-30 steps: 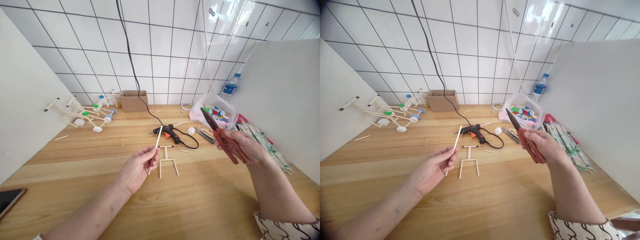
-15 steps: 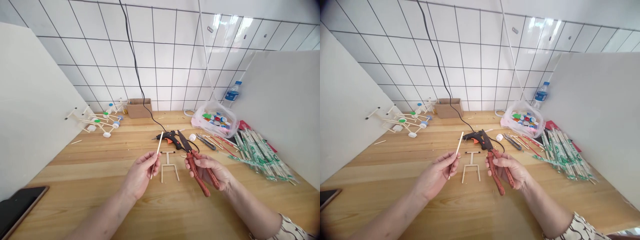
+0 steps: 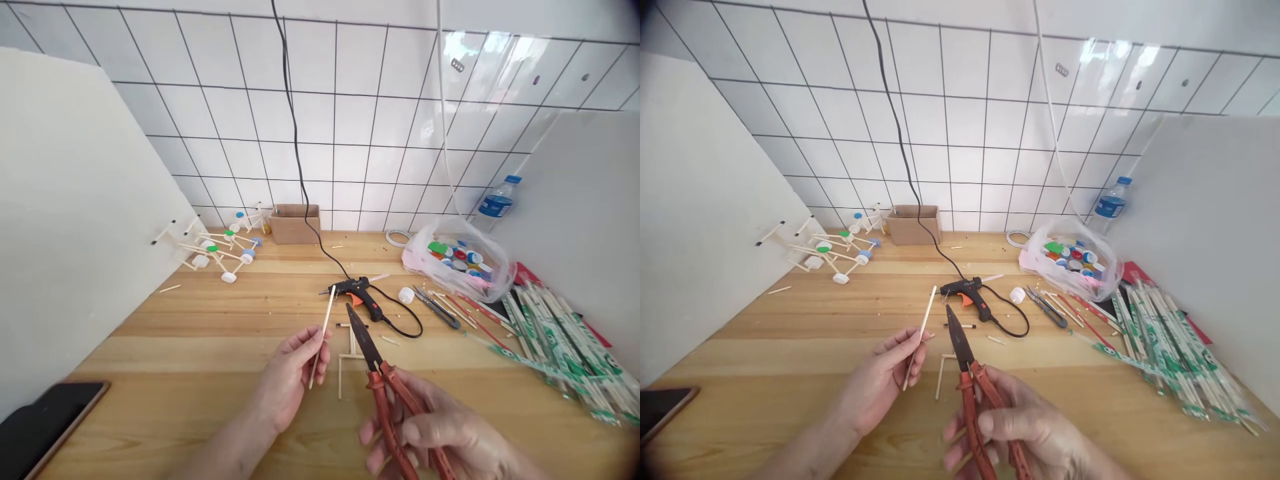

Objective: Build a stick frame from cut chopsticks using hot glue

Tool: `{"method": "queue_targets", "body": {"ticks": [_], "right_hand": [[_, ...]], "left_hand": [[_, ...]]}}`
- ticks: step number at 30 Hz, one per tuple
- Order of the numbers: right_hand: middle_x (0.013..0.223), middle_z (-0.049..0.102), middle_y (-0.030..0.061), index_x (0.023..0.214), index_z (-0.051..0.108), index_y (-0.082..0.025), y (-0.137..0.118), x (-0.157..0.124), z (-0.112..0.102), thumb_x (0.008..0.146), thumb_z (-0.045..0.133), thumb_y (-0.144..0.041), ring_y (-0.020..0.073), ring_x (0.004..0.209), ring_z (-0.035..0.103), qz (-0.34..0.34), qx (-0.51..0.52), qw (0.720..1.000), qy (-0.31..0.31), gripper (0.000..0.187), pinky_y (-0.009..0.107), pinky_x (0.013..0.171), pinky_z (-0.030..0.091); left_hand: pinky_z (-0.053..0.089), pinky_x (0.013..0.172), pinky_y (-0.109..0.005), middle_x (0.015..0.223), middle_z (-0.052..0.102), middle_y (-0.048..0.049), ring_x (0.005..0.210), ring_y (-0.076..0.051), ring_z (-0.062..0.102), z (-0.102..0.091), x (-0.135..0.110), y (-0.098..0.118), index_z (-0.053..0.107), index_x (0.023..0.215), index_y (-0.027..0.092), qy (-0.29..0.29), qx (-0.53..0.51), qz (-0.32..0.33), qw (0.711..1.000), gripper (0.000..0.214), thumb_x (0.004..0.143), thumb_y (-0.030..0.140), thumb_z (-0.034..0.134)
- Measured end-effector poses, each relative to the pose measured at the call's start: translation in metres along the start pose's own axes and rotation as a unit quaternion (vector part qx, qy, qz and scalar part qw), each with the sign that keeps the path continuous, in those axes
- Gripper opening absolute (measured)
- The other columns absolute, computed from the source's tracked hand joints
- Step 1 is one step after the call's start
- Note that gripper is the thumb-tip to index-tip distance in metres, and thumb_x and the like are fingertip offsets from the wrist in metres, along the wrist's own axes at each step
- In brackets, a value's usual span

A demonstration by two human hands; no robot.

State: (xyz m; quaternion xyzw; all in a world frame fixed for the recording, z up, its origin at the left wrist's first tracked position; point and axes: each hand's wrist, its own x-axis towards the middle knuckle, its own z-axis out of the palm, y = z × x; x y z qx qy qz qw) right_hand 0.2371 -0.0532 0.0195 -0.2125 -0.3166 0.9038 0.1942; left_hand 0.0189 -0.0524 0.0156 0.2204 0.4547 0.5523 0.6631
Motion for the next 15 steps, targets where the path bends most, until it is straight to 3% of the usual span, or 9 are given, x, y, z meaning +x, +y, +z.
{"method": "queue_targets", "body": {"ticks": [7, 15], "right_hand": [[0.111, 0.064, 0.0151, 0.111, 0.051, -0.019, -0.006, -0.001, 0.004, 0.062, 0.066, -0.006, 0.0267, 0.105, 0.06, -0.01, -0.005, 1.0, 0.029, 0.052, 0.04, 0.083, 0.046], [0.112, 0.061, 0.0107, 0.105, 0.058, -0.021, -0.008, -0.006, 0.005, 0.065, 0.067, -0.013, 0.0251, 0.106, 0.057, -0.053, -0.077, 0.994, 0.059, 0.042, 0.039, 0.09, 0.042]], "left_hand": [[0.034, 0.043, -0.018, 0.053, 0.056, 0.003, 0.047, -0.007, 0.044, 0.002, 0.001, -0.004, 0.067, 0.075, 0.014, 0.001, -0.008, -0.013, 1.0, 0.033, 0.061, 0.041, 0.081], [0.031, 0.042, -0.017, 0.053, 0.055, 0.0031, 0.045, -0.005, 0.042, 0.003, -0.003, -0.001, 0.066, 0.075, 0.014, 0.013, 0.004, -0.011, 1.0, 0.034, 0.061, 0.042, 0.081]]}}
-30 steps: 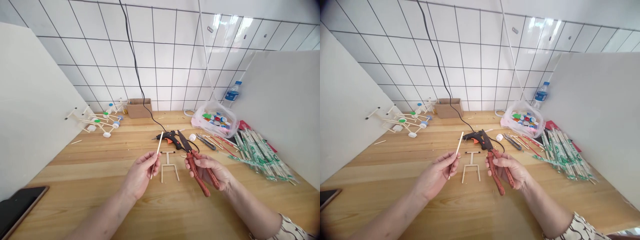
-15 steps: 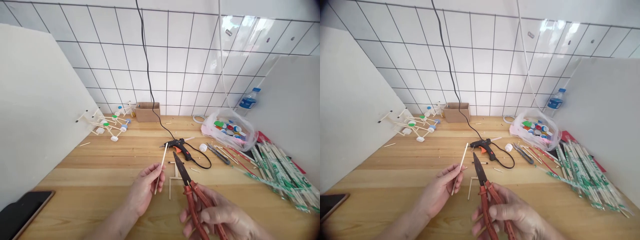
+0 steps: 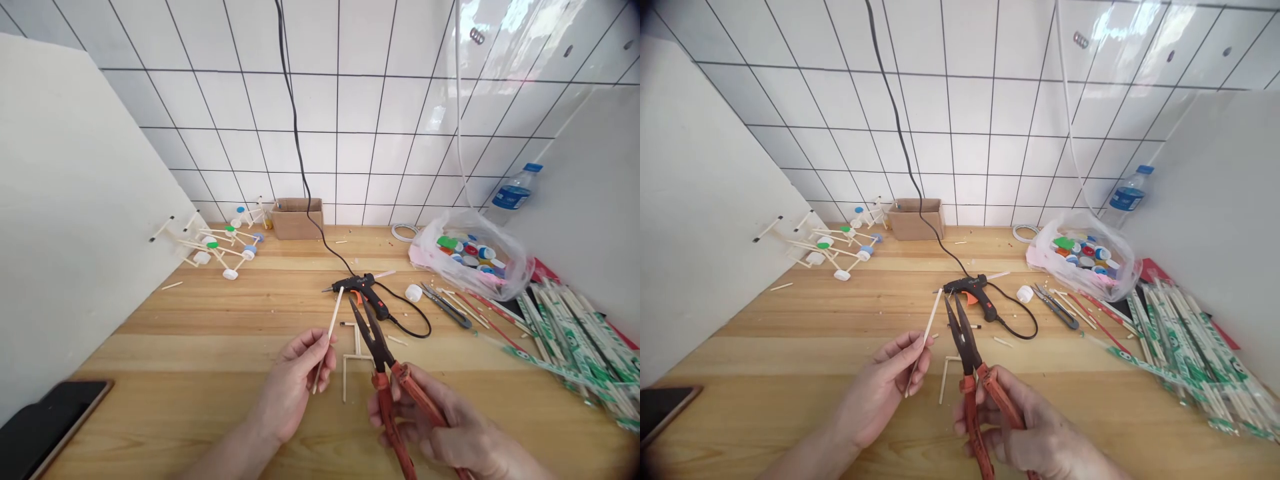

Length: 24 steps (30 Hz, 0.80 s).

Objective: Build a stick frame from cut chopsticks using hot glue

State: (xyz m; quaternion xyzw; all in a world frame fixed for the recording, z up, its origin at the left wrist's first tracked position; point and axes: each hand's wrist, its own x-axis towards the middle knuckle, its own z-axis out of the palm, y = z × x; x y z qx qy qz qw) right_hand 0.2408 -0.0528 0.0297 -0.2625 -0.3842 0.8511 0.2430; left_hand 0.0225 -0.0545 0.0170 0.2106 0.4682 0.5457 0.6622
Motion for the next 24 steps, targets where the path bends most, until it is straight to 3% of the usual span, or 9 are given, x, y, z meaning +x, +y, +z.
{"method": "queue_targets", "body": {"ticks": [6, 11, 24], "right_hand": [[0.117, 0.056, 0.0054, 0.1, 0.057, -0.024, -0.001, -0.005, -0.01, 0.061, 0.059, -0.006, 0.0229, 0.118, 0.047, 0.015, -0.138, 0.988, 0.068, 0.043, 0.033, 0.095, 0.036], [0.109, 0.056, 0.0044, 0.108, 0.056, -0.023, 0.0, -0.006, -0.015, 0.062, 0.054, -0.005, 0.0242, 0.12, 0.042, -0.003, -0.251, 0.966, 0.063, 0.049, 0.033, 0.097, 0.031], [0.104, 0.055, 0.0055, 0.119, 0.051, -0.022, 0.0, -0.009, -0.016, 0.065, 0.051, -0.009, 0.0255, 0.116, 0.046, 0.005, -0.316, 0.947, 0.055, 0.055, 0.033, 0.094, 0.037]], "left_hand": [[0.023, 0.038, -0.015, 0.051, 0.053, 0.0045, 0.042, -0.003, 0.036, 0.0, -0.002, 0.004, 0.066, 0.077, 0.015, 0.011, -0.001, 0.003, 1.0, 0.038, 0.059, 0.045, 0.081], [0.022, 0.039, -0.014, 0.051, 0.053, 0.0054, 0.04, -0.001, 0.031, 0.0, -0.005, 0.007, 0.066, 0.078, 0.015, 0.012, 0.009, 0.035, 0.999, 0.034, 0.064, 0.044, 0.078], [0.022, 0.038, -0.013, 0.051, 0.051, 0.0061, 0.04, -0.001, 0.03, 0.0, -0.005, 0.006, 0.065, 0.077, 0.015, 0.017, 0.014, 0.038, 0.999, 0.035, 0.064, 0.045, 0.078]]}}
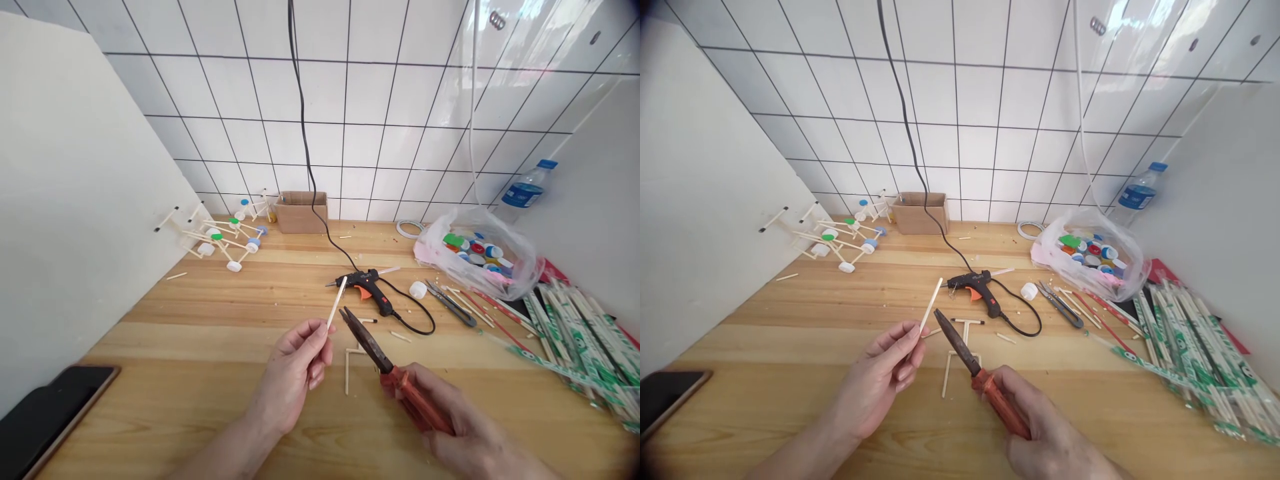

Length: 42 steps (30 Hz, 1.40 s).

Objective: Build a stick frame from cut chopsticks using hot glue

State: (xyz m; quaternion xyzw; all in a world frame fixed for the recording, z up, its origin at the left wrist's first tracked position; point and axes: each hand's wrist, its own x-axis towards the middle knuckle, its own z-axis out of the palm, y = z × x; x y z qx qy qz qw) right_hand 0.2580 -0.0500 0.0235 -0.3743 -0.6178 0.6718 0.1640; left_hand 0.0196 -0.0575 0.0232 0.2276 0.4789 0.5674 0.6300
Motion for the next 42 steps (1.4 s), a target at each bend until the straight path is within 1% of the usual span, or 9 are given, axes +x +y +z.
{"method": "queue_targets", "body": {"ticks": [5, 11, 17, 22, 27, 31, 34, 38, 42], "right_hand": [[0.109, 0.055, 0.006, 0.116, 0.052, -0.021, -0.003, 0.002, -0.001, 0.066, 0.05, -0.009, 0.0259, 0.118, 0.045, -0.014, -0.004, 1.0, -0.003, 0.052, 0.036, 0.099, 0.034], [0.112, 0.057, 0.0065, 0.111, 0.054, -0.02, -0.017, 0.002, 0.002, 0.059, 0.047, -0.009, 0.0263, 0.114, 0.047, 0.027, -0.067, 0.997, 0.011, 0.053, 0.037, 0.099, 0.033], [0.11, 0.058, 0.0029, 0.117, 0.052, -0.022, -0.02, -0.002, 0.004, 0.062, 0.044, -0.006, 0.0236, 0.11, 0.049, 0.031, -0.127, 0.991, 0.024, 0.058, 0.032, 0.091, 0.039], [0.098, 0.06, 0.0005, 0.107, 0.056, -0.02, -0.026, -0.003, 0.004, 0.059, 0.042, -0.003, 0.0185, 0.09, 0.054, 0.027, -0.163, 0.985, 0.039, 0.053, 0.028, 0.081, 0.042], [0.088, 0.058, -0.0013, 0.103, 0.056, -0.02, -0.026, -0.004, 0.0, 0.057, 0.042, -0.003, 0.0155, 0.08, 0.051, 0.001, -0.172, 0.982, 0.072, 0.05, 0.025, 0.072, 0.042], [0.087, 0.057, -0.0019, 0.101, 0.057, -0.02, -0.025, -0.003, -0.002, 0.057, 0.043, -0.002, 0.0147, 0.079, 0.05, -0.009, -0.162, 0.983, 0.082, 0.05, 0.023, 0.069, 0.041], [0.085, 0.056, -0.0024, 0.102, 0.056, -0.02, -0.028, -0.002, -0.001, 0.057, 0.043, -0.001, 0.0138, 0.076, 0.049, 0.002, -0.166, 0.983, 0.08, 0.05, 0.022, 0.066, 0.04], [0.083, 0.054, -0.0026, 0.1, 0.056, -0.019, -0.032, 0.0, 0.001, 0.057, 0.042, -0.001, 0.0135, 0.074, 0.049, 0.033, -0.189, 0.979, 0.069, 0.049, 0.023, 0.064, 0.038], [0.083, 0.054, -0.0021, 0.1, 0.056, -0.019, -0.032, 0.0, 0.0, 0.056, 0.042, -0.002, 0.0139, 0.074, 0.048, 0.027, -0.192, 0.978, 0.072, 0.049, 0.023, 0.064, 0.038]], "left_hand": [[0.023, 0.037, -0.013, 0.05, 0.051, 0.0062, 0.039, -0.001, 0.03, 0.001, 0.0, 0.0, 0.065, 0.077, 0.015, -0.009, 0.01, -0.004, 1.0, 0.035, 0.065, 0.046, 0.077], [0.025, 0.036, -0.013, 0.05, 0.051, 0.0058, 0.039, -0.002, 0.032, 0.001, 0.0, -0.001, 0.065, 0.077, 0.015, -0.015, 0.023, -0.01, 1.0, 0.037, 0.065, 0.048, 0.077], [0.027, 0.036, -0.014, 0.051, 0.052, 0.005, 0.04, -0.003, 0.033, -0.003, 0.0, -0.005, 0.065, 0.08, 0.015, -0.029, 0.055, -0.015, 0.998, 0.035, 0.068, 0.047, 0.074], [0.028, 0.038, -0.015, 0.053, 0.053, 0.0041, 0.042, -0.004, 0.036, -0.006, 0.001, -0.007, 0.064, 0.078, 0.016, -0.032, 0.085, -0.003, 0.996, 0.03, 0.071, 0.044, 0.072], [0.031, 0.041, -0.017, 0.057, 0.055, 0.0028, 0.045, -0.006, 0.04, -0.008, 0.003, -0.006, 0.066, 0.08, 0.016, -0.012, 0.093, -0.004, 0.996, 0.029, 0.07, 0.041, 0.074], [0.034, 0.044, -0.019, 0.058, 0.057, 0.0019, 0.048, -0.007, 0.043, -0.006, 0.002, -0.003, 0.067, 0.076, 0.016, 0.022, 0.091, 0.007, 0.996, 0.033, 0.062, 0.044, 0.078], [0.033, 0.043, -0.019, 0.057, 0.057, 0.0017, 0.047, -0.007, 0.043, -0.003, 0.001, 0.001, 0.068, 0.073, 0.015, 0.034, 0.091, 0.003, 0.995, 0.038, 0.057, 0.047, 0.081], [0.028, 0.041, -0.017, 0.056, 0.057, 0.0022, 0.045, -0.005, 0.04, -0.001, 0.0, 0.002, 0.068, 0.073, 0.015, 0.04, 0.084, -0.003, 0.996, 0.038, 0.055, 0.045, 0.082], [0.028, 0.041, -0.018, 0.056, 0.057, 0.0015, 0.044, -0.006, 0.041, 0.0, 0.0, 0.004, 0.068, 0.071, 0.014, 0.047, 0.075, -0.007, 0.996, 0.034, 0.055, 0.04, 0.082]]}}
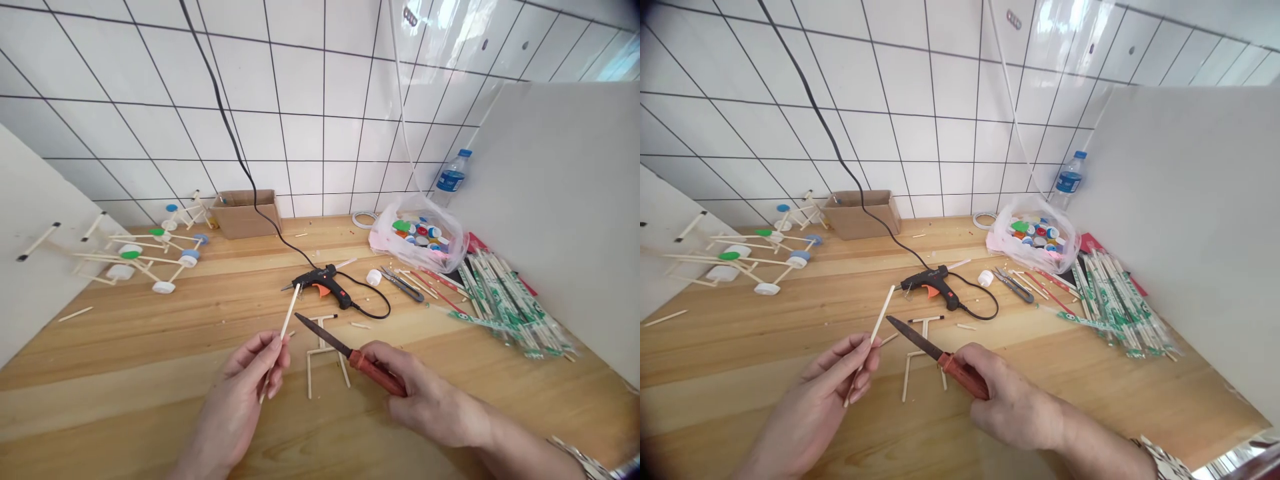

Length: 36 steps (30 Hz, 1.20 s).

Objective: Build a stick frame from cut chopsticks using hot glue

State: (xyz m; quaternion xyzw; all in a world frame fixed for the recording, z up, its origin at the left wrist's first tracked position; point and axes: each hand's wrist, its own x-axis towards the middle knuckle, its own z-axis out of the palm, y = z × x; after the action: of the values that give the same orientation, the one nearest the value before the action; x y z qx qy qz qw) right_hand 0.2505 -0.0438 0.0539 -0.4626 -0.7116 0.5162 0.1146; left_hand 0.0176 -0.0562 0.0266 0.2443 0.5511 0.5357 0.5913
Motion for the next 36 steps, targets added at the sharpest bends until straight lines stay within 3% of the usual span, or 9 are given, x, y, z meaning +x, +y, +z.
{"method": "queue_targets", "body": {"ticks": [10, 20, 30, 36], "right_hand": [[0.1, 0.061, 0.0023, 0.104, 0.058, -0.017, 0.005, 0.003, -0.004, 0.058, 0.046, -0.007, 0.0206, 0.094, 0.054, -0.032, 0.07, 0.997, 0.032, 0.048, 0.028, 0.082, 0.043], [0.095, 0.063, 0.0013, 0.102, 0.06, -0.019, 0.003, 0.003, 0.001, 0.056, 0.044, -0.006, 0.0195, 0.089, 0.055, -0.028, 0.026, 0.999, 0.013, 0.05, 0.028, 0.08, 0.044], [0.099, 0.062, 0.0021, 0.109, 0.058, -0.021, 0.012, 0.0, 0.007, 0.058, 0.044, -0.003, 0.0191, 0.089, 0.056, -0.05, -0.02, 0.998, 0.018, 0.055, 0.027, 0.08, 0.045], [0.096, 0.06, 0.0019, 0.1, 0.056, -0.02, 0.009, 0.001, 0.009, 0.058, 0.041, 0.001, 0.0175, 0.087, 0.055, -0.049, -0.039, 0.998, 0.002, 0.049, 0.027, 0.079, 0.044]], "left_hand": [[0.036, 0.047, -0.022, 0.06, 0.061, -0.0024, 0.053, -0.011, 0.049, 0.004, 0.001, 0.003, 0.069, 0.068, 0.013, -0.005, -0.046, -0.028, 0.999, 0.027, 0.053, 0.032, 0.081], [0.023, 0.042, -0.018, 0.056, 0.055, 0.0015, 0.045, -0.005, 0.037, 0.002, 0.002, 0.0, 0.067, 0.069, 0.013, -0.037, -0.045, -0.04, 0.998, 0.03, 0.056, 0.037, 0.08], [0.021, 0.043, -0.017, 0.058, 0.055, 0.0019, 0.046, -0.005, 0.036, 0.001, 0.0, -0.006, 0.065, 0.071, 0.016, -0.091, 0.033, -0.033, 0.995, 0.03, 0.065, 0.043, 0.075], [0.022, 0.043, -0.017, 0.058, 0.055, 0.0022, 0.046, -0.005, 0.036, 0.002, -0.001, -0.008, 0.062, 0.071, 0.017, -0.105, 0.065, -0.011, 0.992, 0.027, 0.072, 0.042, 0.069]]}}
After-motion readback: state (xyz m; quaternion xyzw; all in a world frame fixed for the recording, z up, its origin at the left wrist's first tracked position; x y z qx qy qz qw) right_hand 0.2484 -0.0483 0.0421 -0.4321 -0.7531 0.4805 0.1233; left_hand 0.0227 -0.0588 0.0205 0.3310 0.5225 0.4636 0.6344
